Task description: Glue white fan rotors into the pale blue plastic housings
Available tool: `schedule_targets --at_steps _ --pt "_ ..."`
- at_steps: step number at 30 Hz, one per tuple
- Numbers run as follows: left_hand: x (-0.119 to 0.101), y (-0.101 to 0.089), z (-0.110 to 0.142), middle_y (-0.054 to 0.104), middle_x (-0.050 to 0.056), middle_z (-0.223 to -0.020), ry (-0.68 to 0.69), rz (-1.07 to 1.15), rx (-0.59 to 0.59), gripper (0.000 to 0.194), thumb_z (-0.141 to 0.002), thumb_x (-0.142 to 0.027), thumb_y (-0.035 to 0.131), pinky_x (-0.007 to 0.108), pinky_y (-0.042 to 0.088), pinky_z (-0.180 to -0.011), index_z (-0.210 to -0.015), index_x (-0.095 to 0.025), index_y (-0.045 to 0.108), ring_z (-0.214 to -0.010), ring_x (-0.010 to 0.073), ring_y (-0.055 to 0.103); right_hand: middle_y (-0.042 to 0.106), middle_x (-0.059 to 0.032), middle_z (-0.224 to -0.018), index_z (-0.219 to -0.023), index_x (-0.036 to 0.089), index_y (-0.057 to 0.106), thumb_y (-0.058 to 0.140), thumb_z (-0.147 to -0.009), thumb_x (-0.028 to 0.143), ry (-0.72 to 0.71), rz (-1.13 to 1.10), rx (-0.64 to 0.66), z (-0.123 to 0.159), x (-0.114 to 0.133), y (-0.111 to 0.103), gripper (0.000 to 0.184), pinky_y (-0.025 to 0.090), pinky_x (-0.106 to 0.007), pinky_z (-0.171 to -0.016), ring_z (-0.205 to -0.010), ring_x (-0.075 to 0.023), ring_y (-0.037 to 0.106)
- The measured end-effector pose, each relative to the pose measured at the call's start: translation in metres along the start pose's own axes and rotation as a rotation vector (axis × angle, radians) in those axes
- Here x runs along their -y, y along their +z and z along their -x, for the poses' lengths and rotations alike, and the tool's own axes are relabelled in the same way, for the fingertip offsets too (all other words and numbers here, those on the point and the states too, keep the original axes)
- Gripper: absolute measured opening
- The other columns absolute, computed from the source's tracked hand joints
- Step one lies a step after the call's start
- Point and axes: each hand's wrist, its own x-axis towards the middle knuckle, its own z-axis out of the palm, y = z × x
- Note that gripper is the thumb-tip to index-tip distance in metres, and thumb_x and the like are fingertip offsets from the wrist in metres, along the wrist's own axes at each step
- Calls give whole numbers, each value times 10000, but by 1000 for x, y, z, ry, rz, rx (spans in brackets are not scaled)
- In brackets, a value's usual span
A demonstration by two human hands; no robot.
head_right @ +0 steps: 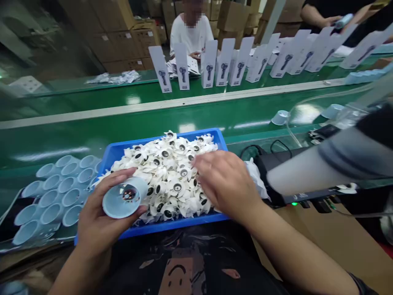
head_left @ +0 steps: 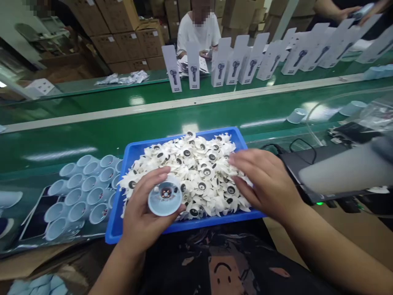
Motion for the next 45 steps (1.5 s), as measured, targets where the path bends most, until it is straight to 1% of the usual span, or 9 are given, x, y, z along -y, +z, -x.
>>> schedule_targets --at_steps 7,15,18,25,32,35,38,42,45 --pt "-4 -6 8 709 68 -1287 56 34 -27 601 -820 -267 859 402 530 -1104 -1351 -290 579 -1258 241 653 629 -173 -1242 -1188 141 697 457 -909 201 56 184 158 -13 -5 48 373 583 -532 -901 -1064 -347 658" --pt "6 -20 16 716 51 -1275 -16 136 -45 603 -807 -248 865 358 526 -1095 -1344 -302 596 -1243 231 661 635 -107 -1193 -1063 189 718 549 -942 201 223 230 298 -24 11 29 208 592 -395 -806 -977 -269 684" --pt "11 -25 20 720 38 -1263 -63 181 -68 596 -793 -215 868 300 521 -1082 -1325 -298 614 -1219 205 675 616 -115 -1286 -1202 197 688 656 -918 249 283 224 312 -23 16 29 291 588 -403 -807 -1038 -305 677" --pt "16 -39 32 747 -1 -1217 -118 259 -60 610 -761 -179 874 214 515 -1059 -1306 -311 634 -1184 159 692 658 -115 -1157 -1153 165 683 534 -935 184 405 94 207 -21 23 29 265 588 -366 -763 -834 -212 689" --pt "16 -51 46 759 -13 -1201 -208 316 -77 592 -770 -192 864 194 542 -1000 -1298 -335 638 -1141 156 718 697 -64 -943 -1119 173 679 537 -958 242 353 -53 269 -27 51 37 226 591 -279 -640 -780 -186 695" --pt "17 -54 50 760 -20 -1198 -244 285 -89 599 -740 -198 884 206 540 -1007 -1273 -344 655 -1142 161 716 651 -143 -1214 -1245 149 660 554 -950 197 365 68 226 -34 59 40 317 598 -420 -867 -1052 -283 676" --pt "18 -56 52 767 -17 -1176 -256 219 -85 566 -719 -215 895 218 560 -963 -1228 -338 680 -1090 169 731 610 -94 -1327 -1300 211 660 577 -966 154 260 141 276 -43 66 34 349 495 -421 -1083 -1269 -273 574" --pt "17 -54 52 759 11 -1190 -249 145 -15 493 -753 -247 856 280 583 -939 -1208 -321 681 -1087 207 735 694 -60 -1066 -995 200 750 634 -930 122 180 219 452 -52 74 29 155 563 -380 -851 -969 -244 674" --pt "18 -52 55 746 31 -1216 -248 126 74 500 -815 -245 768 343 588 -959 -1284 -333 618 -1115 225 727 681 -70 -980 -998 155 729 650 -880 66 174 277 455 -52 79 33 167 548 -328 -756 -862 -204 659"
